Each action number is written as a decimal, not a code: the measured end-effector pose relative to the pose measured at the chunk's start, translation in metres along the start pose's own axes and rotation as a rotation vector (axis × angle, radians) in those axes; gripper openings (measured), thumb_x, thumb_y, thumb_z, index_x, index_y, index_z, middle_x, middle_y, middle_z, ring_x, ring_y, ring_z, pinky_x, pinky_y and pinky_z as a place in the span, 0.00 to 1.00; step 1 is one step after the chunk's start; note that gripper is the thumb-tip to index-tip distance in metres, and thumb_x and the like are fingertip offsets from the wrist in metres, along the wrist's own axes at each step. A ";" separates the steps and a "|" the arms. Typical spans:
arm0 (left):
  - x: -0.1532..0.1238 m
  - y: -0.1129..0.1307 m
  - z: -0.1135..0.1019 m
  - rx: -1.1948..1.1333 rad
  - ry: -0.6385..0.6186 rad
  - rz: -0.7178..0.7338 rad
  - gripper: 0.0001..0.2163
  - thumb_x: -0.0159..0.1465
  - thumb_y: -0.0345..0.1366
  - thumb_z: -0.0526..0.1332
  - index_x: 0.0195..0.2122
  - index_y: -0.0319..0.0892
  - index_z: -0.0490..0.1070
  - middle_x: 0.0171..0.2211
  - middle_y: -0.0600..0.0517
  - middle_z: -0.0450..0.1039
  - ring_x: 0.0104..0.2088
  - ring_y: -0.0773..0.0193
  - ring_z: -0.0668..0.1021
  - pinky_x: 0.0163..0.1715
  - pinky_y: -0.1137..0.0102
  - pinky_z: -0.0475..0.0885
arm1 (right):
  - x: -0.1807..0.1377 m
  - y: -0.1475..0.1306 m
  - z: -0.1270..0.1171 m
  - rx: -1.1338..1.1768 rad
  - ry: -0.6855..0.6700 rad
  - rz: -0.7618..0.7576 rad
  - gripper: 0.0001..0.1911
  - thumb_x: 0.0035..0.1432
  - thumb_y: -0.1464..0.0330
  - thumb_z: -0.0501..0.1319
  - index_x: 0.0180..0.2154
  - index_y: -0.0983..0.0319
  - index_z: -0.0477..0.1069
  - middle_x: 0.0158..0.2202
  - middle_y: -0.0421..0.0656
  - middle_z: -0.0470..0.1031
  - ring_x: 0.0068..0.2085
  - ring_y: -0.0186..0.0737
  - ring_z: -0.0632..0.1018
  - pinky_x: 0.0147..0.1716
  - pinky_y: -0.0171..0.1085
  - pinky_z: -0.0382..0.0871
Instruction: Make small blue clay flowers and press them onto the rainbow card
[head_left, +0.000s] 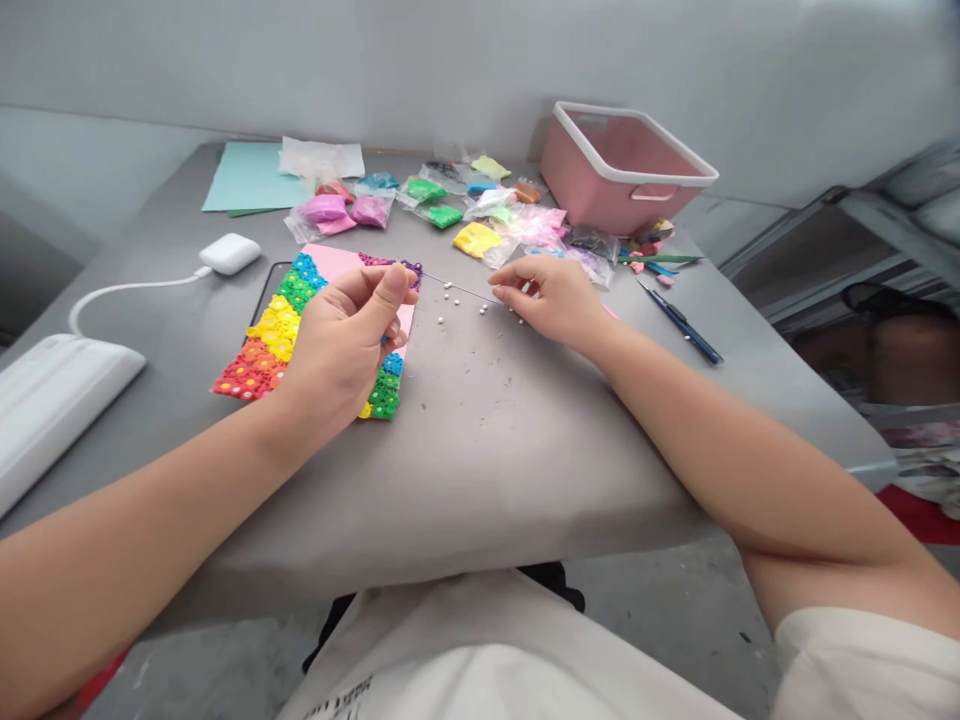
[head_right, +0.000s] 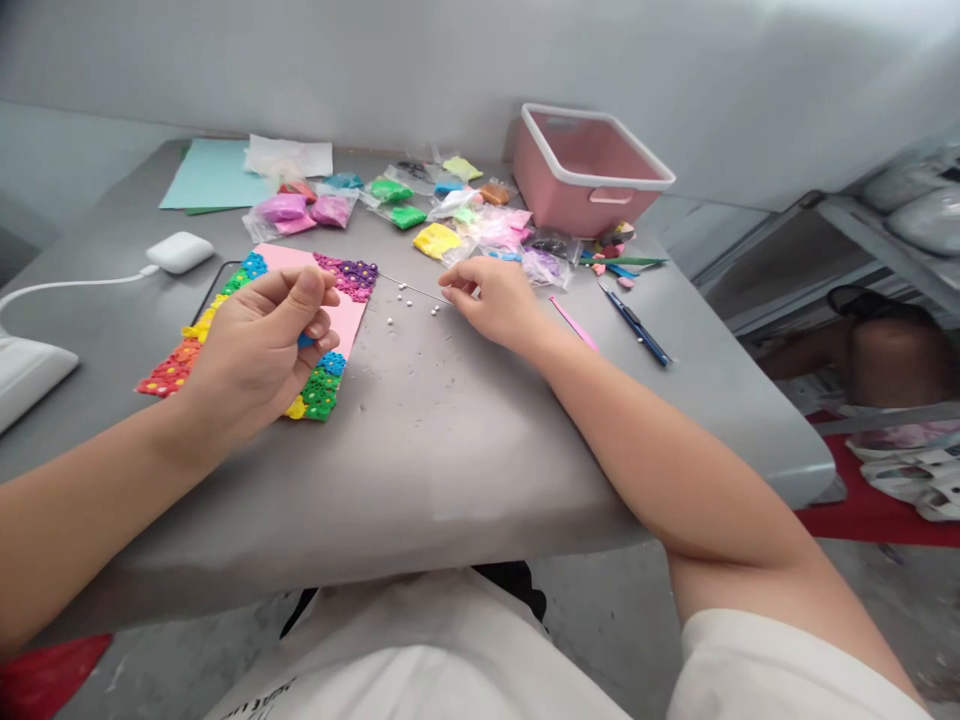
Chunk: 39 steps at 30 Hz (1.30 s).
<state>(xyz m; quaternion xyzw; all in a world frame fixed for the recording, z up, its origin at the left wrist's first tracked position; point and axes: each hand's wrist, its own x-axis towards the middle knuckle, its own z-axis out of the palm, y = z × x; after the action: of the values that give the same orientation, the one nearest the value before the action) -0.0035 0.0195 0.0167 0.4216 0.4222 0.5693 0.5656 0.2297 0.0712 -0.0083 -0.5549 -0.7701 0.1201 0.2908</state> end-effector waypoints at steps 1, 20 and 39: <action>0.000 0.000 0.000 -0.006 -0.007 0.004 0.08 0.63 0.35 0.70 0.27 0.42 0.77 0.29 0.54 0.72 0.21 0.76 0.65 0.21 0.76 0.64 | 0.003 -0.003 0.001 0.001 -0.016 -0.003 0.08 0.60 0.71 0.64 0.39 0.62 0.82 0.39 0.47 0.83 0.37 0.41 0.80 0.40 0.41 0.72; -0.001 0.005 -0.002 0.066 -0.036 -0.011 0.07 0.61 0.40 0.71 0.34 0.44 0.78 0.32 0.53 0.75 0.22 0.73 0.63 0.24 0.71 0.63 | 0.061 0.003 0.031 -0.001 -0.187 -0.178 0.04 0.57 0.70 0.68 0.34 0.58 0.83 0.35 0.42 0.82 0.35 0.38 0.78 0.38 0.39 0.70; -0.010 0.005 -0.003 0.268 -0.195 -0.044 0.17 0.51 0.47 0.77 0.27 0.43 0.74 0.26 0.55 0.73 0.22 0.70 0.69 0.21 0.70 0.63 | -0.027 -0.058 -0.010 0.203 0.084 -0.455 0.07 0.66 0.65 0.62 0.35 0.57 0.79 0.37 0.43 0.80 0.38 0.38 0.79 0.37 0.39 0.76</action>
<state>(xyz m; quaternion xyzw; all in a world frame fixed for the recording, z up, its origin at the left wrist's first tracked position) -0.0077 0.0098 0.0210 0.5372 0.4466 0.4515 0.5551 0.1952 0.0243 0.0208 -0.3399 -0.8463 0.1052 0.3965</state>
